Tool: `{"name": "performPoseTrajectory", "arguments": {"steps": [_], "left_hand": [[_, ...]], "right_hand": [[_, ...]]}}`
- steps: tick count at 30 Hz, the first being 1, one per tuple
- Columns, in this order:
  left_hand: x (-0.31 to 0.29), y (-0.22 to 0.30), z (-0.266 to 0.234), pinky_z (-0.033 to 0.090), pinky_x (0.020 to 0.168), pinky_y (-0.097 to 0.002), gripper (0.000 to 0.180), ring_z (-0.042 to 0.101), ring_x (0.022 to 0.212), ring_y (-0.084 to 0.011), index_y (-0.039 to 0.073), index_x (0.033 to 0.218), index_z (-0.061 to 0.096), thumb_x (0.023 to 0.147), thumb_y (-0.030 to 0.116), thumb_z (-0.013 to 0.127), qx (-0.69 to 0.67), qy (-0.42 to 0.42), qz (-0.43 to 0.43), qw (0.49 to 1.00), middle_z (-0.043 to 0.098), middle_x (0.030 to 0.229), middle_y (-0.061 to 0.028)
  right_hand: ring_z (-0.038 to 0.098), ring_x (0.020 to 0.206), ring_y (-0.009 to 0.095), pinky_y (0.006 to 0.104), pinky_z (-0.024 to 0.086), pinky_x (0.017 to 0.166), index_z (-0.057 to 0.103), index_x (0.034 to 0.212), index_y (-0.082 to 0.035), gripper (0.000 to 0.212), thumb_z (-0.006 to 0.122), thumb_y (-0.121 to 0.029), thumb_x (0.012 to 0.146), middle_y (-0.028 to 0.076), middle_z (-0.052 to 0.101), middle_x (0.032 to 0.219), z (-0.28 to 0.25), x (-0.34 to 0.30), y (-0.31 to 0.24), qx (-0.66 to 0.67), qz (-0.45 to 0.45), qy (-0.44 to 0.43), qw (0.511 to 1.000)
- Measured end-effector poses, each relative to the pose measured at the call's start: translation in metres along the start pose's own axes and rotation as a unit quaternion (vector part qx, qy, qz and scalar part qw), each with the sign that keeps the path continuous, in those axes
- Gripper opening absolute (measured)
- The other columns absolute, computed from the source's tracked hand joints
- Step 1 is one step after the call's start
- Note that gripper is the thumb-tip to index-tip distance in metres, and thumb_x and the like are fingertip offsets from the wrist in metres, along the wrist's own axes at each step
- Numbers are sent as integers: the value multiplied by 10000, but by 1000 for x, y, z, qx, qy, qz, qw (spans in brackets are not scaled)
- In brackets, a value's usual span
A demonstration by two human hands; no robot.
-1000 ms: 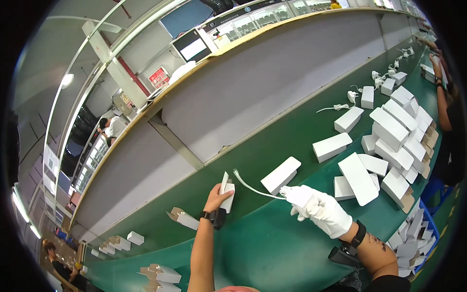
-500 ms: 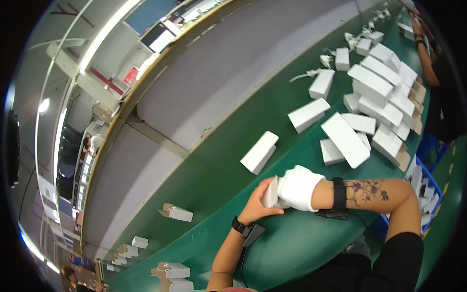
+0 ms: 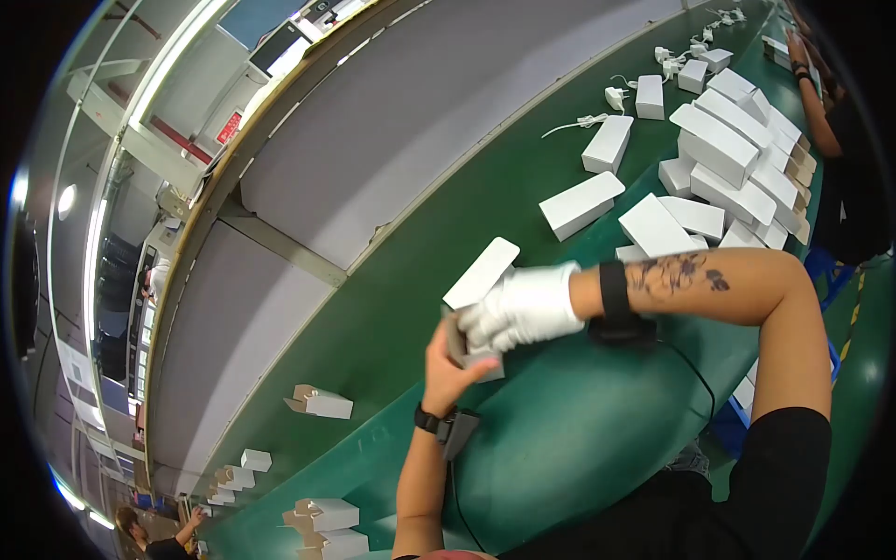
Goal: The person packages power adapters by hand, picking up an adapter and a white box, inserting the adapter into the box, and closing the box flaps. The person then places the filled box onto the conveyor belt and repeats the process.
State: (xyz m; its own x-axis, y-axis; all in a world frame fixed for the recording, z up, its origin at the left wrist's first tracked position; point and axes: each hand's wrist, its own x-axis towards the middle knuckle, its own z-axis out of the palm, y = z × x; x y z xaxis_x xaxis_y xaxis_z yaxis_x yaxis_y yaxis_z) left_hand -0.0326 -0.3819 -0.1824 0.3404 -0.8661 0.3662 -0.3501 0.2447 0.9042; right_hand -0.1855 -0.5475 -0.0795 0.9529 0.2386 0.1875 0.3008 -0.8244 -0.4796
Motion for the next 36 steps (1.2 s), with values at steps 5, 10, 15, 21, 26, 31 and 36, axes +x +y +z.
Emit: {"name": "performPoseTrajectory", "arguments": {"steps": [5, 10, 15, 21, 26, 31, 36], "left_hand": [[13, -4, -70, 407, 975, -326, 719, 511, 1128, -191, 11, 1354, 381, 762, 130, 772, -59, 221, -30, 973, 511, 1247, -91], [1, -29, -114, 368, 1013, -338, 759, 430, 1235, -203, 40, 1412, 302, 784, 65, 727, -41, 284, -73, 955, 431, 1355, -115], [15, 29, -81, 246, 1089, -460, 791, 327, 1330, -285, 69, 1443, 236, 784, 100, 672, 280, 440, 77, 850, 294, 1460, -149], [11, 59, -37, 325, 1035, -463, 711, 400, 1265, -322, 31, 1392, 258, 805, 181, 631, 312, 407, 189, 837, 361, 1399, -209], [13, 41, -25, 399, 968, -438, 681, 485, 1169, -328, 19, 1361, 281, 806, 212, 625, 375, 307, 214, 848, 399, 1358, -226], [9, 40, -6, 416, 946, -427, 632, 533, 1103, -327, 7, 1318, 346, 802, 234, 631, 288, 313, 178, 887, 466, 1292, -224], [4, 75, 33, 429, 942, -420, 560, 550, 1093, -339, -27, 1273, 412, 846, 302, 562, -17, 152, 31, 988, 519, 1232, -217]], "right_hand": [[636, 946, 323, 415, 507, 821, 659, 1057, -99, 317, 586, -284, 810, 154, 653, 1025, -105, 9, 97, -237, 331, 165, 898], [639, 1018, 324, 447, 502, 857, 699, 1029, -101, 336, 610, -326, 796, 154, 653, 1113, -187, -34, 277, -261, 625, 194, 710], [599, 1117, 300, 501, 478, 887, 677, 1133, -203, 323, 617, -338, 845, 63, 610, 1247, -196, -96, 397, -190, 772, 245, 556], [580, 1145, 318, 440, 471, 928, 648, 1176, -155, 461, 523, -466, 860, 103, 606, 1244, -194, -83, 426, -211, 773, 216, 558], [596, 1122, 300, 421, 488, 895, 615, 1212, -141, 478, 518, -461, 872, 92, 610, 1240, -191, -77, 456, -208, 758, 187, 589], [589, 1128, 149, 338, 457, 930, 640, 1162, -213, 404, 469, -481, 913, -24, 604, 1242, -243, -108, 477, -215, 726, 215, 616], [611, 1017, 233, 363, 511, 877, 508, 1194, -85, 351, 510, -323, 936, 69, 600, 1098, -244, -39, 365, 403, 242, 528, 707]]}}
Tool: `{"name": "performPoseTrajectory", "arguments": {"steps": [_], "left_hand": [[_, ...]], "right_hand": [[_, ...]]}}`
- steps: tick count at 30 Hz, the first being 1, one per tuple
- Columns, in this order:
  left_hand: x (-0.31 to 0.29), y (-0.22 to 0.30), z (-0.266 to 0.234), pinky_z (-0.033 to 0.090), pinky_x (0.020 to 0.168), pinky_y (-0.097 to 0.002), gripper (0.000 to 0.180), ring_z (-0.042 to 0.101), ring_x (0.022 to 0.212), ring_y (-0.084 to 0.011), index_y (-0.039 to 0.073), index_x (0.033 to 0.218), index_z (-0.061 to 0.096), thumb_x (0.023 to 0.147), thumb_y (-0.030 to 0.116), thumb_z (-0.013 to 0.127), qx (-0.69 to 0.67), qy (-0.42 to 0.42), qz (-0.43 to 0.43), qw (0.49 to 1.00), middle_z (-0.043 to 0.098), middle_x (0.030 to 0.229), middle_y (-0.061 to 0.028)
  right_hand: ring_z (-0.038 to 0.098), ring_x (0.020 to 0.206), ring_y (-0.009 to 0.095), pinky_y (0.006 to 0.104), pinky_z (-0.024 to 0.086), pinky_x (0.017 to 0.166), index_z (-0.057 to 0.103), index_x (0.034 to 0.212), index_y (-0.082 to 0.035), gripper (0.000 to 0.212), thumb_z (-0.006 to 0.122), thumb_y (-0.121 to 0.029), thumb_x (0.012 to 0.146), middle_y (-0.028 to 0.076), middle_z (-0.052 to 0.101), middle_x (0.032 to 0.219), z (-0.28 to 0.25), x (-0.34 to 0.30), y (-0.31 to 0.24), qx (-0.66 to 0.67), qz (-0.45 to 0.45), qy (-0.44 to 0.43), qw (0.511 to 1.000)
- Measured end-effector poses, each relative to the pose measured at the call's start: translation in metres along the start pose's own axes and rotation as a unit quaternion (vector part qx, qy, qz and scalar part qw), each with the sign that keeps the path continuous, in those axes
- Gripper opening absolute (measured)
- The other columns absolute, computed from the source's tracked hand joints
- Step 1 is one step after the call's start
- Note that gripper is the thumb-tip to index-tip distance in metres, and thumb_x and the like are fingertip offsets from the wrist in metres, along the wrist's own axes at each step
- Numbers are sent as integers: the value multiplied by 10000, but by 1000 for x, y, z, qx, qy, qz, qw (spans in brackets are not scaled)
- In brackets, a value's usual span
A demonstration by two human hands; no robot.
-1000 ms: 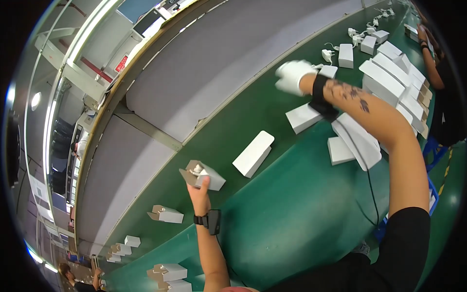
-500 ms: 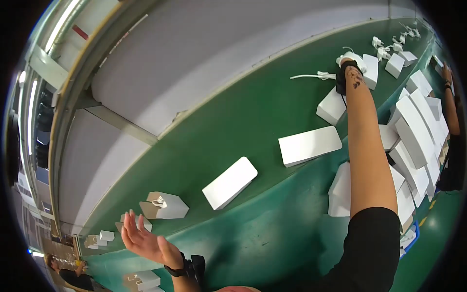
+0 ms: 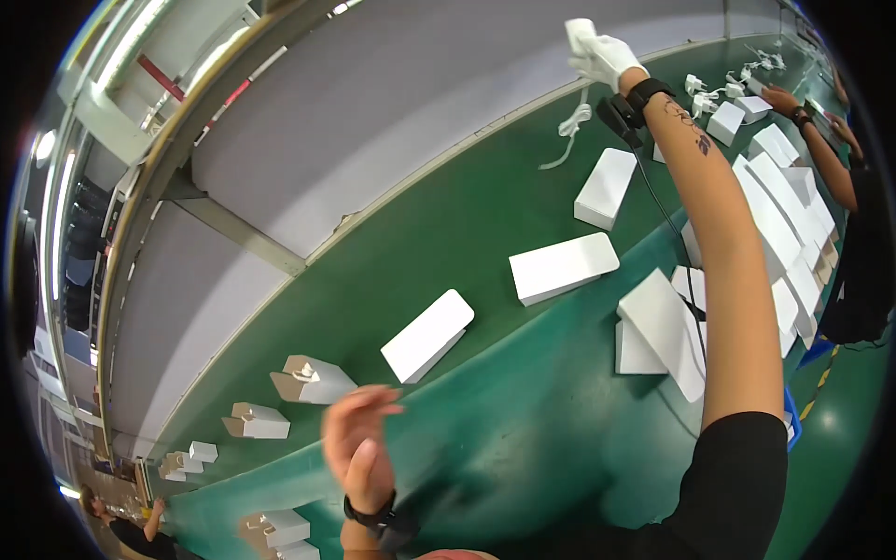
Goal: The person packages power adapters by hand, picking up an adapter and a white box, inserting the adapter into the box, and closing the box flaps. The person then places the filled box onto the conveyor belt and repeats the process.
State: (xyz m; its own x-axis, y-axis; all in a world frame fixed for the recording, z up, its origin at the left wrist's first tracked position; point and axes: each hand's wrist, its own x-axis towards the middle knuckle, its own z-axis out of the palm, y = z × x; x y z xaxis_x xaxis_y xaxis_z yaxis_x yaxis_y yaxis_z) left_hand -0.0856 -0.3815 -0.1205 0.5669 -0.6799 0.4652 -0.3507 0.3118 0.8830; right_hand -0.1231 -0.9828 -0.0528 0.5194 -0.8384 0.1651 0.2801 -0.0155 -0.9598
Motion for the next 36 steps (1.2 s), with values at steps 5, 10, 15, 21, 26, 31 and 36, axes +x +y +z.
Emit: {"name": "performPoseTrajectory", "arguments": {"steps": [5, 10, 15, 21, 26, 31, 36], "left_hand": [[33, 10, 65, 366, 1033, -478, 721, 463, 1225, -381, -3, 1422, 274, 951, 535, 371, -447, -215, -279, 822, 417, 1371, -259], [77, -18, 105, 383, 1036, -422, 604, 453, 1254, -293, 68, 1417, 321, 960, 433, 473, -660, -6, -308, 685, 465, 1354, -178], [76, -73, 95, 377, 1036, -376, 447, 430, 1280, -245, 55, 1366, 368, 981, 258, 472, -756, -217, -56, 615, 444, 1375, -162], [46, -21, 107, 329, 1063, -389, 507, 364, 1329, -243, 75, 1415, 321, 971, 270, 472, -376, -39, -72, 923, 416, 1405, -152], [56, -46, 65, 289, 1096, -371, 632, 352, 1336, -268, 55, 1406, 337, 897, 321, 602, 21, -97, 31, 995, 371, 1427, -186], [83, -84, -6, 384, 1001, -354, 879, 485, 1213, -232, 70, 1410, 350, 705, 325, 808, 544, -147, -165, 810, 509, 1288, -126], [72, -81, -15, 415, 955, -325, 860, 528, 1125, -190, 78, 1391, 374, 675, 205, 833, -28, -183, -202, 962, 543, 1200, -62]], "right_hand": [[596, 967, 237, 408, 500, 932, 453, 1265, 2, 405, 542, -220, 939, 122, 571, 1133, 101, -154, -82, 133, -74, -102, 983], [569, 864, 126, 303, 490, 820, 462, 1304, -53, 417, 542, -257, 949, 35, 562, 1008, 126, -330, -67, 132, -43, -314, 939], [571, 926, 114, 275, 464, 832, 469, 1283, -36, 602, 702, -334, 815, 35, 577, 1098, 103, -430, -9, 49, 34, -275, 959], [564, 894, 99, 275, 474, 831, 407, 1330, -17, 639, 709, -197, 797, 55, 580, 1102, 115, -438, 33, -151, -127, -272, 942], [587, 865, 147, 304, 489, 800, 415, 1304, -7, 678, 741, -283, 778, 85, 587, 1092, 75, -420, 28, -38, 21, -239, 970], [616, 820, 207, 321, 503, 714, 459, 1225, 32, 670, 730, -393, 784, 123, 618, 1012, 71, -457, -20, 107, 99, -312, 939], [615, 777, 214, 329, 513, 654, 446, 1245, 68, 691, 681, -425, 822, 162, 582, 1089, 48, -470, -26, 234, 246, -403, 850]]}}
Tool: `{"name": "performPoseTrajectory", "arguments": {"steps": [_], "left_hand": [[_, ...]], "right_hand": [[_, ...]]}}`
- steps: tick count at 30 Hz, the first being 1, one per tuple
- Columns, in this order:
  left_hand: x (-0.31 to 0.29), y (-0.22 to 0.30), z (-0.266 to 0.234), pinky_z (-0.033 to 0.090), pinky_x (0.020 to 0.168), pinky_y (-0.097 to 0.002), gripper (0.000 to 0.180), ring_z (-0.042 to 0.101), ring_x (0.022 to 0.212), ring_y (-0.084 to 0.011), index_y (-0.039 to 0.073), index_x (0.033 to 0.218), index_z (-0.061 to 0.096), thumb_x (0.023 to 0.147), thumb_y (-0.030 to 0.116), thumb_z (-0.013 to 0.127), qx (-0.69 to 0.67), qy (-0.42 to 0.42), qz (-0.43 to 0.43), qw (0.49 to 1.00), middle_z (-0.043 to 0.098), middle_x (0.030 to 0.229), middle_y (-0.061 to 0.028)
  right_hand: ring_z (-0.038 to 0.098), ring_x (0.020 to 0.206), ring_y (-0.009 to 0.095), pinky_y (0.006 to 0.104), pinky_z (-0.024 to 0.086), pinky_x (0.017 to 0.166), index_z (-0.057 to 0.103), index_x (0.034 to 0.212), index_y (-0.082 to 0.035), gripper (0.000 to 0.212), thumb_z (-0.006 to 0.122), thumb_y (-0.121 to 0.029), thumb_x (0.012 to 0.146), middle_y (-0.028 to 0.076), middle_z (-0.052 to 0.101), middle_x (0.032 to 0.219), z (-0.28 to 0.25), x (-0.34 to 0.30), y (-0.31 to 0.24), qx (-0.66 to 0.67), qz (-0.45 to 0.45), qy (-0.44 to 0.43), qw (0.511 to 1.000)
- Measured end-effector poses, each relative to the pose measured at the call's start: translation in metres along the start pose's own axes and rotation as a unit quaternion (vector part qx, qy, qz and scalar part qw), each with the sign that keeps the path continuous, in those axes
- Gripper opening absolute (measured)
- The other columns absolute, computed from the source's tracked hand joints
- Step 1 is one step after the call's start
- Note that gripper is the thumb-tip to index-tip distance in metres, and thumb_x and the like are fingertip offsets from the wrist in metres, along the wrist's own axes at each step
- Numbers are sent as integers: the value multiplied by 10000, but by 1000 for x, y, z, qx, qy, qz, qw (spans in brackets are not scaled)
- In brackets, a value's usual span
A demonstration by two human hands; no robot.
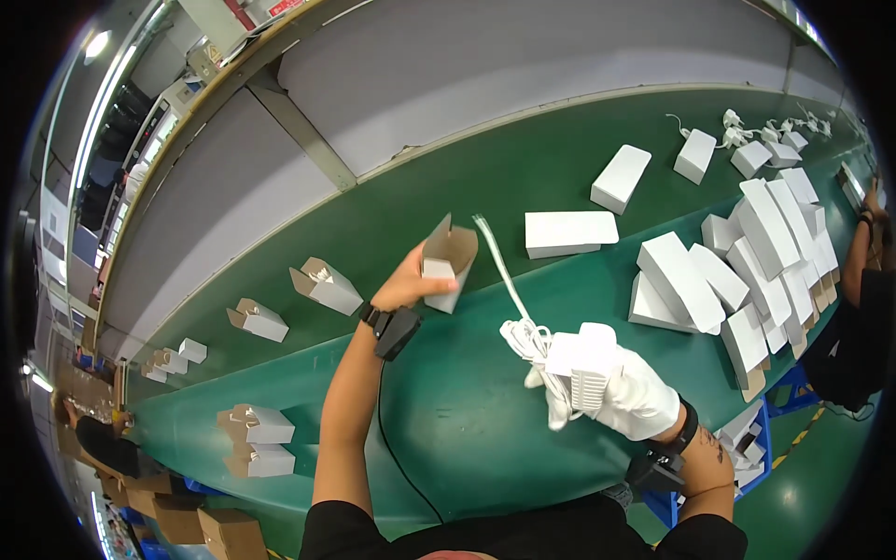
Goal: The person packages power adapters by hand, picking up an adapter and a white box, inserting the adapter into the box, and closing the box flaps. The person then places the filled box onto the conveyor belt and repeats the process.
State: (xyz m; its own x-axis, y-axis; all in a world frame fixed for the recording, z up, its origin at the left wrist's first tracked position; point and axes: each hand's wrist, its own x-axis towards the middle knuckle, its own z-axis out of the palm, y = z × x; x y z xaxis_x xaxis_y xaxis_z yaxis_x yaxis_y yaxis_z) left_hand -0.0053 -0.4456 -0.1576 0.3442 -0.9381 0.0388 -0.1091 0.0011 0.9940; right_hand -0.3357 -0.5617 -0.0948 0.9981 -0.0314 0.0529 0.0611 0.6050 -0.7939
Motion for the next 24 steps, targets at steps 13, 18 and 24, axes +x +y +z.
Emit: {"name": "performPoseTrajectory", "arguments": {"steps": [13, 18, 24], "left_hand": [[-31, 3, 113, 336, 1028, -321, 881, 443, 1201, -188, 72, 1314, 427, 574, 173, 893, 31, -169, 81, 982, 478, 1259, -52], [-36, -14, 124, 338, 1030, -327, 910, 438, 1208, -195, 79, 1325, 427, 554, 182, 899, 11, -80, 95, 992, 464, 1277, -57], [-30, -19, 119, 363, 1026, -350, 907, 457, 1214, -212, 87, 1337, 421, 575, 220, 894, 95, -79, 181, 976, 477, 1304, -76]], "right_hand": [[627, 790, 280, 360, 519, 645, 556, 1125, 32, 403, 674, -145, 782, 174, 602, 934, -21, 46, -24, -720, 36, 1, 693], [619, 794, 314, 371, 513, 648, 610, 1067, -29, 371, 674, -85, 706, 169, 599, 880, 4, 48, -5, -899, -3, 45, 435], [630, 823, 287, 361, 518, 666, 614, 1104, -68, 412, 683, -83, 697, 154, 615, 948, -16, 61, -2, -836, -7, -106, 539]]}}
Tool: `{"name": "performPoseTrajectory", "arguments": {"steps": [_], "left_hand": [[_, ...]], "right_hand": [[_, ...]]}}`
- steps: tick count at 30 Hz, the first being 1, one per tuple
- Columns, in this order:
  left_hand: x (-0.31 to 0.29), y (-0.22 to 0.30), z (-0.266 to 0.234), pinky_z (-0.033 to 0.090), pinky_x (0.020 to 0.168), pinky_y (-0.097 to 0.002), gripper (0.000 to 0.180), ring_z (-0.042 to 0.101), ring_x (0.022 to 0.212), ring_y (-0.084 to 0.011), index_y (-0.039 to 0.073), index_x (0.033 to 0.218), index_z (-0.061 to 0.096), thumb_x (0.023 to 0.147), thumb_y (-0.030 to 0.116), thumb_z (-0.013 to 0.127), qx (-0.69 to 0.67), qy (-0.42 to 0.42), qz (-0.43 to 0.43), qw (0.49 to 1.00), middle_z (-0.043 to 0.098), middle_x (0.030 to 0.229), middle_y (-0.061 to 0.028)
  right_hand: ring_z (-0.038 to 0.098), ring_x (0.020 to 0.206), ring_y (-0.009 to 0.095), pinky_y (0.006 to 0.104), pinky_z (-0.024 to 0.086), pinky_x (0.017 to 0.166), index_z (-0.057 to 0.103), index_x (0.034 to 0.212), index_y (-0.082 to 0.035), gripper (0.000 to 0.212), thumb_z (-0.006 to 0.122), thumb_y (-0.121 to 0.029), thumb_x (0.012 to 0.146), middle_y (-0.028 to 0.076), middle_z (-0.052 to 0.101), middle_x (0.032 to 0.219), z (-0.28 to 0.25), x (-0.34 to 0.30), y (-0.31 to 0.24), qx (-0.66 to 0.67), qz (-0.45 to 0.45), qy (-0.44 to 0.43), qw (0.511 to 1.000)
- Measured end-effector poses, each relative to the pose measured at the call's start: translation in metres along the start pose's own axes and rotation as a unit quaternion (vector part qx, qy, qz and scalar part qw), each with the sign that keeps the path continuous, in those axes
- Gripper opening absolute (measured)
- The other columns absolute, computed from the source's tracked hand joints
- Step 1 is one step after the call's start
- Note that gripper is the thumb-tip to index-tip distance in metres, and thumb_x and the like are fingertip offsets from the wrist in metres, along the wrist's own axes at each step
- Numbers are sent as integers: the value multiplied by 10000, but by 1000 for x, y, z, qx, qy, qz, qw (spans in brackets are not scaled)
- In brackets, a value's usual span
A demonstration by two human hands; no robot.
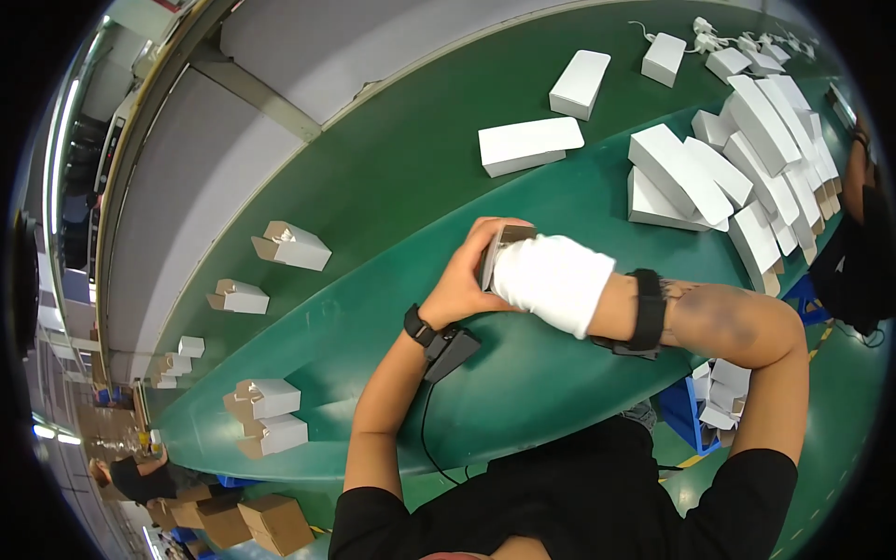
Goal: The person packages power adapters by hand, picking up an adapter and a white box, inserting the adapter into the box, and closing the box flaps. The person then places the filled box onto the conveyor belt and repeats the process.
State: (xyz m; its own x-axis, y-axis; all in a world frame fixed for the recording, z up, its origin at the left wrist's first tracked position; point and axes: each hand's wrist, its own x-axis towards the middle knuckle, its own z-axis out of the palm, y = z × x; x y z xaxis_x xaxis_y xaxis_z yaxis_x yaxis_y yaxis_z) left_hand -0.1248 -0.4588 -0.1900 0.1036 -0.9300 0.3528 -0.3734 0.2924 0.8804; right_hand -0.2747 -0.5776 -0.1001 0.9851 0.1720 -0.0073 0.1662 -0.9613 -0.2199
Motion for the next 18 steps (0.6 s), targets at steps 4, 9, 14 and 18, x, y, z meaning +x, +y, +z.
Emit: {"name": "performPoseTrajectory", "arguments": {"steps": [4, 9, 14, 18], "left_hand": [[4, 3, -3, 357, 1036, -358, 849, 466, 1200, -210, 87, 1354, 425, 648, 263, 863, -49, 0, -26, 998, 477, 1306, -71], [1, -13, 7, 319, 1066, -368, 777, 418, 1271, -236, 83, 1441, 270, 835, 277, 715, -512, 167, -36, 842, 425, 1396, -105], [20, -14, 21, 360, 1047, -372, 661, 445, 1261, -235, 41, 1430, 249, 912, 214, 622, -337, 340, -40, 877, 436, 1386, -155], [21, -18, 31, 392, 1019, -364, 637, 473, 1240, -245, 29, 1418, 264, 908, 165, 622, -187, 371, 6, 909, 457, 1351, -190]], "right_hand": [[643, 844, 260, 351, 521, 742, 602, 1149, -34, 432, 696, -136, 740, 149, 646, 936, 15, 11, 32, 64, -65, 212, 973], [620, 957, 251, 336, 491, 860, 401, 1373, -39, 680, 698, -183, 778, 156, 637, 1034, 57, 20, 34, 441, 37, 252, 861], [550, 1101, 262, 340, 445, 941, 200, 1479, -60, 835, 666, -186, 796, 160, 535, 1227, 91, 31, 31, 641, 157, 192, 727], [520, 1142, 281, 351, 424, 973, 250, 1460, -51, 733, 613, -172, 835, 167, 444, 1331, 105, 35, 52, 468, 117, 351, 802]]}}
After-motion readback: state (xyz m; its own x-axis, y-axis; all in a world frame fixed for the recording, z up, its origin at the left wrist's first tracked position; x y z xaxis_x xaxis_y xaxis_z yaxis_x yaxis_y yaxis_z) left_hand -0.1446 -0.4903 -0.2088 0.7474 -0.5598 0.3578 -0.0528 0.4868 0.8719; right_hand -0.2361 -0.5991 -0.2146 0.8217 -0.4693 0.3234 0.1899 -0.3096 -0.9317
